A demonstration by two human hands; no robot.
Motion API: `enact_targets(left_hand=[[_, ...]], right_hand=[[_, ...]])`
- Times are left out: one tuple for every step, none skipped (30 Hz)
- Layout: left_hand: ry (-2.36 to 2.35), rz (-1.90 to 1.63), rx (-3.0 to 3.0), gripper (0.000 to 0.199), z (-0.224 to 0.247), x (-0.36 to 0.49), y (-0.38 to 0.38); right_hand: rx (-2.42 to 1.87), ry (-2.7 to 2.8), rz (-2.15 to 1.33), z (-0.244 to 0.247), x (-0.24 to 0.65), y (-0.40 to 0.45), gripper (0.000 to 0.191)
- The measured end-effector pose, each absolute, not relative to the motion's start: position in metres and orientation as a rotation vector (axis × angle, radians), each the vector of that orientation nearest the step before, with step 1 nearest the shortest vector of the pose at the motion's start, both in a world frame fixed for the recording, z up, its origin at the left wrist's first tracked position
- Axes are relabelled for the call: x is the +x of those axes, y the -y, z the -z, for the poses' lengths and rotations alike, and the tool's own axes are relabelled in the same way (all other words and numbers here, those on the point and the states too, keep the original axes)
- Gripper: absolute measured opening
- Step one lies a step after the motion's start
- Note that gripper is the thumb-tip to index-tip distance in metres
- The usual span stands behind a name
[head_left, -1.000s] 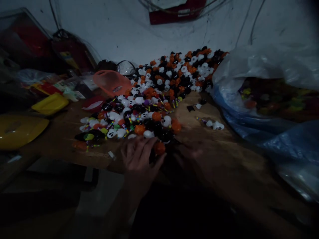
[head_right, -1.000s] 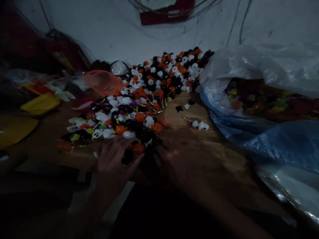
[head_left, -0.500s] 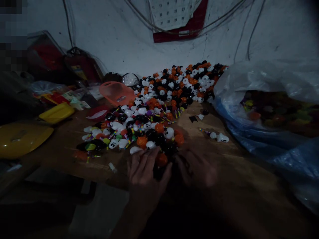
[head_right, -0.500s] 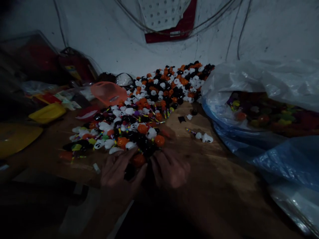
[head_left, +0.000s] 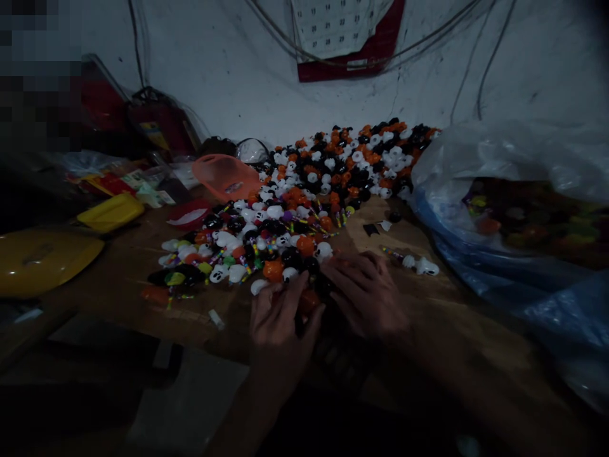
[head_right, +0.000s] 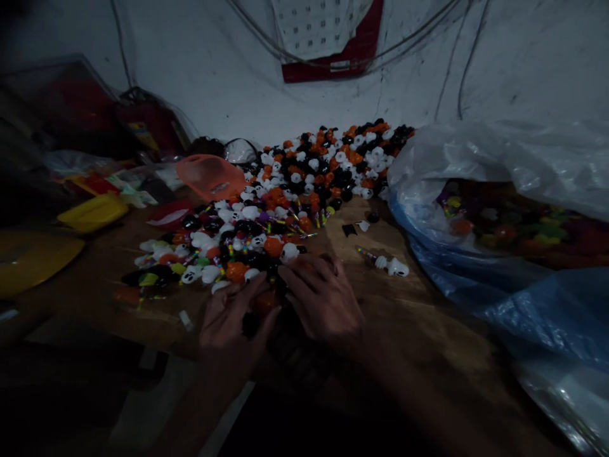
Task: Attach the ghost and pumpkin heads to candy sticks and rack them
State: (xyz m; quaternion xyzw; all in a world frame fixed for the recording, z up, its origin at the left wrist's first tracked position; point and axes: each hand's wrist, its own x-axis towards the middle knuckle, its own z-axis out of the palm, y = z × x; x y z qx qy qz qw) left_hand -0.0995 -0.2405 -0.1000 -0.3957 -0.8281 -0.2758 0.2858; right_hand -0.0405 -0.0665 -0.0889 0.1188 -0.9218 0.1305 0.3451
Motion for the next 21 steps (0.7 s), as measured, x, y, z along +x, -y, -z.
enact_targets(left_hand=[[2.205, 0.734, -1.050, 0.050, 0.100, -0.099, 0.240], [2.195, 0.731, -1.044, 0.050, 0.100, -0.099, 0.241], [2.188, 0.728, -1.045, 0.049, 0.100, -0.098, 0.241], [2.183, 0.729, -1.053, 0.047, 0.100, -0.097, 0.242], [2.179, 0.739, -1.063, 0.044, 0.100, -0.096, 0.242], [2.173, 0.758, -1.074, 0.041, 0.100, -0.096, 0.243], [2.163, 0.782, -1.082, 0.038, 0.101, -0.095, 0.244], [2.150, 0.806, -1.088, 0.036, 0.101, -0.094, 0.245], [2.139, 0.824, -1.089, 0.035, 0.102, -0.094, 0.245], [2.132, 0.831, -1.087, 0.034, 0.103, -0.094, 0.246], [2.134, 0.823, -1.088, 0.034, 0.104, -0.094, 0.246], [2.148, 0.799, -1.092, 0.034, 0.105, -0.095, 0.246], [2.166, 0.769, -1.102, 0.035, 0.105, -0.095, 0.246], [2.185, 0.739, -1.113, 0.036, 0.106, -0.096, 0.247], [2.198, 0.717, -1.121, 0.036, 0.106, -0.097, 0.247], [2.202, 0.707, -1.127, 0.037, 0.106, -0.098, 0.247], [2.197, 0.708, -1.128, 0.038, 0.106, -0.098, 0.247], [2.193, 0.718, -1.120, 0.039, 0.106, -0.099, 0.247], [2.189, 0.725, -1.108, 0.040, 0.105, -0.099, 0.247], [2.189, 0.725, -1.093, 0.042, 0.105, -0.099, 0.247], [2.192, 0.717, -1.084, 0.044, 0.104, -0.100, 0.247]], right_hand=[[0.304, 2.390, -0.349, 0.086, -0.037, 0.065, 0.040], [0.279, 2.369, -0.364, 0.084, -0.034, 0.062, 0.041], [0.227, 2.354, -0.374, 0.083, -0.030, 0.056, 0.042], [0.153, 2.346, -0.365, 0.083, -0.026, 0.047, 0.041], [0.058, 2.341, -0.338, 0.085, -0.022, 0.036, 0.040], [-0.067, 2.384, -0.272, 0.089, -0.020, 0.022, 0.037], [-0.174, 2.424, -0.151, 0.094, -0.018, 0.006, 0.032], [-0.313, 2.485, -0.017, 0.101, -0.018, -0.010, 0.031], [-0.446, 2.530, 0.105, 0.109, -0.019, -0.027, 0.033], [-0.533, 2.565, 0.186, 0.117, -0.021, -0.042, 0.037], [-0.585, 2.593, 0.226, 0.125, -0.024, -0.055, 0.039], [-0.606, 2.625, 0.247, 0.133, -0.027, -0.066, 0.041], [-0.601, 2.656, 0.248, 0.140, -0.031, -0.073, 0.041], [-0.582, 2.684, 0.244, 0.146, -0.036, -0.078, 0.040], [-0.561, 2.710, 0.249, 0.150, -0.040, -0.081, 0.040], [-0.544, 2.725, 0.257, 0.153, -0.044, -0.081, 0.039], [-0.534, 2.730, 0.265, 0.155, -0.047, -0.079, 0.036], [-0.533, 2.732, 0.275, 0.156, -0.049, -0.076, 0.034], [-0.534, 2.736, 0.287, 0.156, -0.051, -0.072, 0.033], [-0.516, 2.751, 0.297, 0.156, -0.051, -0.068, 0.032], [-0.482, 2.774, 0.303, 0.154, -0.051, -0.064, 0.032]])
